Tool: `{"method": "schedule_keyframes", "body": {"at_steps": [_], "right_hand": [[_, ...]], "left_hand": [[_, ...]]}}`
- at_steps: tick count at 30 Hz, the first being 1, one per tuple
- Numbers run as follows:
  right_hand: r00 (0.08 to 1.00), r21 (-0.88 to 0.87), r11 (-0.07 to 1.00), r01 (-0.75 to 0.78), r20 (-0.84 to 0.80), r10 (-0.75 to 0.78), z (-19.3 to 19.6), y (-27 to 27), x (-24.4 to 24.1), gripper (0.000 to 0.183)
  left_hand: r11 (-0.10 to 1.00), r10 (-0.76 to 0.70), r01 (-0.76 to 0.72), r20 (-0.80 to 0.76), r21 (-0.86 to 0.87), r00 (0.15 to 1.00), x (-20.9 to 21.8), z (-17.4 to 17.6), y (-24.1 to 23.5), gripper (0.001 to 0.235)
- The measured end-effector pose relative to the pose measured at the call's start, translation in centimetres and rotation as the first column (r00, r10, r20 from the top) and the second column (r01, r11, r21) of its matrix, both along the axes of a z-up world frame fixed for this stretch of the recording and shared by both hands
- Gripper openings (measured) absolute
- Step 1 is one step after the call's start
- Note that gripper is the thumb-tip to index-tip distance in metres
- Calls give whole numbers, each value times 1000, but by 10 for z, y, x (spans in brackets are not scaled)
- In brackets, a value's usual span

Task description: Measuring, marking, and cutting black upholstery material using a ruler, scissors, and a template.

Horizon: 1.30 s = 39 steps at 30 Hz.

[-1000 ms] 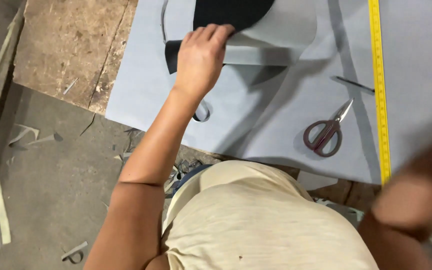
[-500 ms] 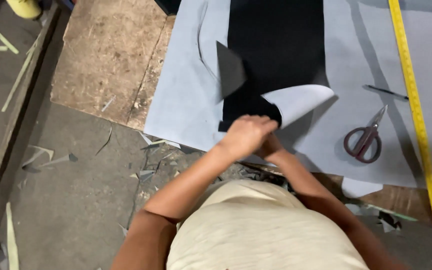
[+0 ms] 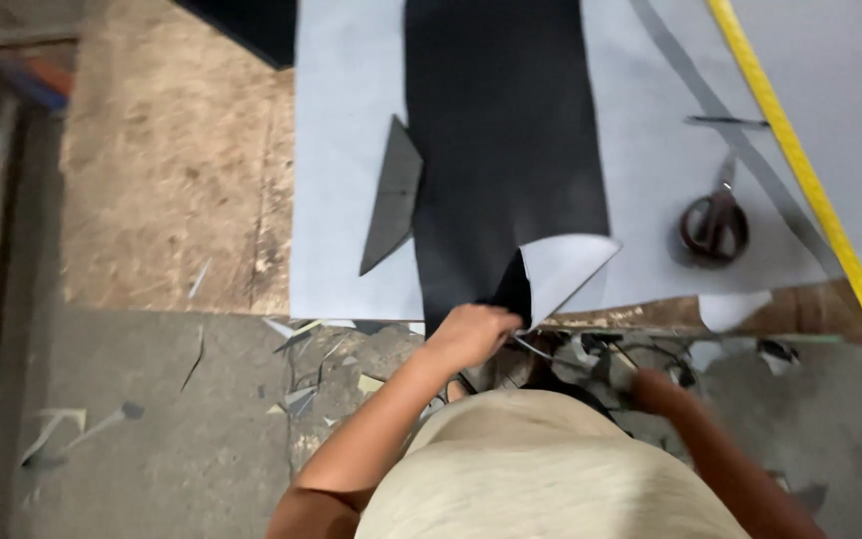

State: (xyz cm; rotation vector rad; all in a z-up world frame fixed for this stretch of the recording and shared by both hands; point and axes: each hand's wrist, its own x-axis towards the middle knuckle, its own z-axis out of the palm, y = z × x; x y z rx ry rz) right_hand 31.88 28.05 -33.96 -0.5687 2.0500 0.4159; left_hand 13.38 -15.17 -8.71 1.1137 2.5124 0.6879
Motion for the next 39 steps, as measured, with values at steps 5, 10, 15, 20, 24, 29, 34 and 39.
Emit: {"method": "schedule_keyframes", "body": {"at_steps": [5,10,15,20,24,29,34,39], "right_hand": [[960,343,932,117,200,-194,25,118,89,31],[208,129,184,974,-198,-958,73,126,66,65],[403,-78,446,892,-310,-861,145,95,-82,57],[264,-607,372,702,-263,-928,189,37,-218,36],[559,-693,532,486,-222,-799,183,-27,-285,30],[823,-758,621,199,-214,-526,208,-86,-332,26],[803,-846,531,39,-290,-521,211,-102,-341,25],[615,-883,462,-75,-406,-676,191,-106,-356,57]], "left_hand": [[989,-107,133,326,-61,939,36,-92,-4,16],[926,-115,309,615,-219,780,56,-192,4,40],[943,-44,246,651,-222,757,46,-186,28,53],[961,226,-263,307,86,924,-24,-93,3,44],[632,764,-772,-113,-65,635,-97,-49,-41,73],[540,762,-685,-62,-489,644,-126,-65,-72,117],[818,494,-521,-167,-242,853,-144,-56,-59,84],[961,173,-203,-165,-185,971,-253,-36,10,82]]}}
